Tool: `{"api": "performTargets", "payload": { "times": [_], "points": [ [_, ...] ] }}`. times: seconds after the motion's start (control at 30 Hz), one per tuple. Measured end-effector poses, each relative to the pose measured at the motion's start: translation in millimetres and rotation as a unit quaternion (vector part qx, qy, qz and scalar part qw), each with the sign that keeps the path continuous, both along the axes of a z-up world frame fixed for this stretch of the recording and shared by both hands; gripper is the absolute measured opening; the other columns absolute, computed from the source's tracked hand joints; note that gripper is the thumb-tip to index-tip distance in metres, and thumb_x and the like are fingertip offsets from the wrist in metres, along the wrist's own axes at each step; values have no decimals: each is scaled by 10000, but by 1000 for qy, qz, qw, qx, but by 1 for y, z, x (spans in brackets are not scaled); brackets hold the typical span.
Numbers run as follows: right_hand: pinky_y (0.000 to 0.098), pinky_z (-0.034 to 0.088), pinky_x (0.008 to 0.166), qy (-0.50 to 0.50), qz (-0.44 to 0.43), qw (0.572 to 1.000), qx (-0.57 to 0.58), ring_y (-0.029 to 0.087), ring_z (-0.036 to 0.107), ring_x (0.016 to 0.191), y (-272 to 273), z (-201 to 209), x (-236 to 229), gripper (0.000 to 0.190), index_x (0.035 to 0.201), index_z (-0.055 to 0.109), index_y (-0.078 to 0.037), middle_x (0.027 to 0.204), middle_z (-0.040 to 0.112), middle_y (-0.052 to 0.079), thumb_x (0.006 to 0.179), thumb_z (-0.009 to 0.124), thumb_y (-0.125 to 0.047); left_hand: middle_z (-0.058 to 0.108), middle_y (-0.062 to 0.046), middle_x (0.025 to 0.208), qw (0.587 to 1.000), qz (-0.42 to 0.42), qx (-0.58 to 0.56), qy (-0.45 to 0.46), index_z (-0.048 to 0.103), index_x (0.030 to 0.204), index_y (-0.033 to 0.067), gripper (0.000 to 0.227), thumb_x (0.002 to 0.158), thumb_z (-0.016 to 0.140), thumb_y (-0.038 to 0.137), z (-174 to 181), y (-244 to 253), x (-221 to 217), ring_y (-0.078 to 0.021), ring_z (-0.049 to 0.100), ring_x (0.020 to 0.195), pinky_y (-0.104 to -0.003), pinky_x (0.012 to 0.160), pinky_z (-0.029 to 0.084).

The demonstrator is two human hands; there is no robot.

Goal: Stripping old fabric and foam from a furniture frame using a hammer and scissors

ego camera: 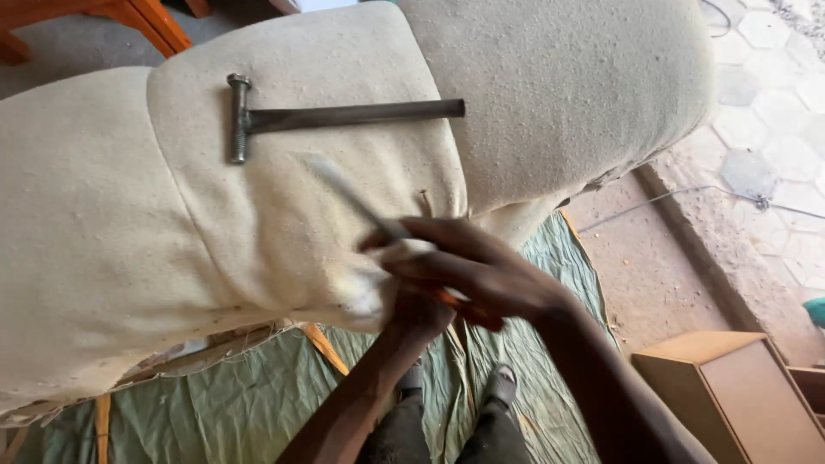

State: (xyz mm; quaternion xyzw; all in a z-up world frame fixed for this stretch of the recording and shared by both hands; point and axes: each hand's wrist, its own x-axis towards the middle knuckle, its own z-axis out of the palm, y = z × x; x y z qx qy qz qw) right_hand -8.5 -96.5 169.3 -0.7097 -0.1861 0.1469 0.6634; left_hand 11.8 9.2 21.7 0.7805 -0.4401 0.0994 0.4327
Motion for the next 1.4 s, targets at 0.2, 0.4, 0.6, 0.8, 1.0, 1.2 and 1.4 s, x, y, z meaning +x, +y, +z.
{"api": "performTargets", "payload": {
  "times": [0.2, 0.4, 0.6, 0.8, 1.0, 1.2, 1.4],
  "points": [
    [262, 253, 149, 302, -260, 916, 32, 188, 391, 206, -87, -81, -102, 545, 1154, 688, 142, 428, 579, 253, 1038, 449, -334, 553, -28, 690, 984, 26, 107, -137, 541, 791, 178, 191, 643, 657, 209, -52, -3, 12, -274, 614, 639, -402, 637, 449],
    [654, 521, 904, 366, -317, 875, -12, 194, 496, 664, -120, -154, -124, 263, 1064, 552, -61, 786, 513, 110, 1031, 605, -317, 555, 17, 707, 933, 179, 13, -311, 530, 691, 169, 312, 859, 584, -88, -15, -16, -13, -206, 561, 563, -310, 589, 498],
    [524, 513, 605, 116, -187, 933, -285, 393, 698, 598, -132, -222, -60, 417, 1080, 649, -109, 647, 655, 201, 1043, 545, -512, 670, -8, 753, 954, 257, 153, -2, 622, 829, 185, 291, 644, 843, 219, -29, -12, -37, -320, 706, 882, -440, 803, 550],
    [449, 519, 528, -68, -269, 934, -226, 349, 679, 562, -128, -264, -13, 340, 742, 581, -2, 585, 639, 194, 960, 658, -252, 705, -32, 743, 927, 333, 168, -30, 703, 881, 147, 269, 659, 855, 165, -11, -23, -47, -314, 723, 790, -426, 787, 556],
    [244, 371, 404, -380, -204, 768, -473, 160, 367, 338, -143, -345, 18, 320, 464, 423, -169, 363, 329, -34, 617, 676, -46, 725, -60, 767, 925, 338, 168, -30, 714, 893, 124, 239, 729, 866, 209, -20, -23, -48, -313, 737, 791, -422, 817, 552],
    [406, 415, 426, -285, -278, 890, -224, 407, 505, 484, -131, -322, -3, 499, 589, 395, -36, 491, 383, 160, 515, 885, 23, 723, -23, 783, 918, 359, 156, -70, 688, 918, 189, 277, 710, 844, 283, -43, -35, -46, -269, 736, 801, -370, 827, 568],
    [418, 399, 437, -265, -344, 879, -196, 419, 512, 497, -132, -349, -1, 329, 600, 400, -51, 503, 406, 177, 792, 667, -41, 664, -41, 719, 907, 357, 209, -77, 616, 889, 130, 330, 695, 845, 269, -29, -47, -45, -294, 708, 740, -397, 732, 555]
  ]
}}
